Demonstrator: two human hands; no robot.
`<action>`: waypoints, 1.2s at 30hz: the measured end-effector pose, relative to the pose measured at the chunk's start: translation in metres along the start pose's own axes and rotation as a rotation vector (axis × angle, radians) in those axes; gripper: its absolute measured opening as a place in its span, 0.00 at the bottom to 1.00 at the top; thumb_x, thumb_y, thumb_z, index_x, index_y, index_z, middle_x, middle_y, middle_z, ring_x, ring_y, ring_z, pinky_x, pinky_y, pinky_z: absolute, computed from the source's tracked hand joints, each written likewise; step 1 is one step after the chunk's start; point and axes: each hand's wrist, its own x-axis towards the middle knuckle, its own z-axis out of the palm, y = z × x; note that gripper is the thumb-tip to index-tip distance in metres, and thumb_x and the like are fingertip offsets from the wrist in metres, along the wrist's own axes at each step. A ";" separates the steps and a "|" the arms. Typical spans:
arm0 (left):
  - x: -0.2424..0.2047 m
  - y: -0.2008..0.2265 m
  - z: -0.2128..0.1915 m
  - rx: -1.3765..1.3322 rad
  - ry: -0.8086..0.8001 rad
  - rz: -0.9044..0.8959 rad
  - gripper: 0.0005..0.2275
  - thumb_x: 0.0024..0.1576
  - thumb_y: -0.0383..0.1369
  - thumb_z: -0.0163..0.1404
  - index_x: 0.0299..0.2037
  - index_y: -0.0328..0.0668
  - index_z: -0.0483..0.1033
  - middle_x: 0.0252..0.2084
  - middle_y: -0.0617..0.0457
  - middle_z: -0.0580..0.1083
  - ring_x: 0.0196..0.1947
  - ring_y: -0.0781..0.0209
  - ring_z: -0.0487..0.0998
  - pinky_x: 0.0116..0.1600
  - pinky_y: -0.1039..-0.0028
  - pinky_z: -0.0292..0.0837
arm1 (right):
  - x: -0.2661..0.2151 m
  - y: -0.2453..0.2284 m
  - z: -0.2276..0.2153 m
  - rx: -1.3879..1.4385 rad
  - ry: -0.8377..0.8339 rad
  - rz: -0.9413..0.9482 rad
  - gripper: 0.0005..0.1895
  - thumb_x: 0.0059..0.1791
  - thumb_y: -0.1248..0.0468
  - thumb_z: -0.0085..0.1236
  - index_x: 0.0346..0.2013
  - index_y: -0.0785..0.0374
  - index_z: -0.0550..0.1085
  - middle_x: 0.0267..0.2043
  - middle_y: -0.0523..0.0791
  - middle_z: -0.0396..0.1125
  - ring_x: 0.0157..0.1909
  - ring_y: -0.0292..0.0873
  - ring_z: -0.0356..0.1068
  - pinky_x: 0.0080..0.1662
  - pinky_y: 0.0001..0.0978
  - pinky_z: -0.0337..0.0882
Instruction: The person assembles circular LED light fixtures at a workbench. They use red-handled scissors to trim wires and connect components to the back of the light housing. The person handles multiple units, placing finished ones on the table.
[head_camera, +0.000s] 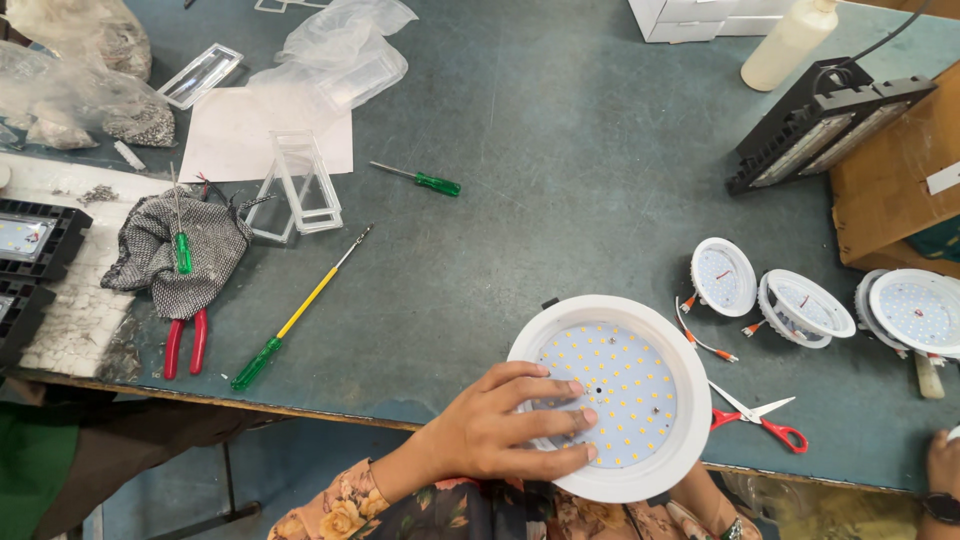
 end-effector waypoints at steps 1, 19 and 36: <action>-0.001 0.000 0.000 0.008 -0.007 -0.001 0.09 0.63 0.34 0.59 0.51 0.60 0.78 0.59 0.62 0.75 0.64 0.58 0.75 0.68 0.61 0.70 | 0.002 -0.003 0.005 -0.020 0.012 -0.019 0.14 0.46 0.64 0.63 0.45 0.65 0.73 0.43 0.47 0.72 0.45 0.47 0.72 0.47 0.36 0.72; -0.042 -0.014 0.062 -0.738 0.333 -1.180 0.13 0.58 0.31 0.59 0.50 0.35 0.76 0.39 0.54 0.76 0.39 0.70 0.71 0.45 0.77 0.69 | 0.031 -0.154 0.088 -0.548 0.261 -0.415 0.04 0.45 0.69 0.64 0.32 0.66 0.78 0.29 0.45 0.74 0.32 0.39 0.74 0.39 0.28 0.70; -0.007 -0.002 0.028 -0.283 0.091 -0.331 0.14 0.57 0.27 0.60 0.53 0.47 0.77 0.59 0.53 0.76 0.67 0.51 0.76 0.74 0.52 0.69 | 0.006 -0.069 0.046 -0.352 0.396 -0.630 0.24 0.41 0.58 0.68 0.46 0.69 0.76 0.43 0.43 0.76 0.42 0.39 0.76 0.47 0.30 0.74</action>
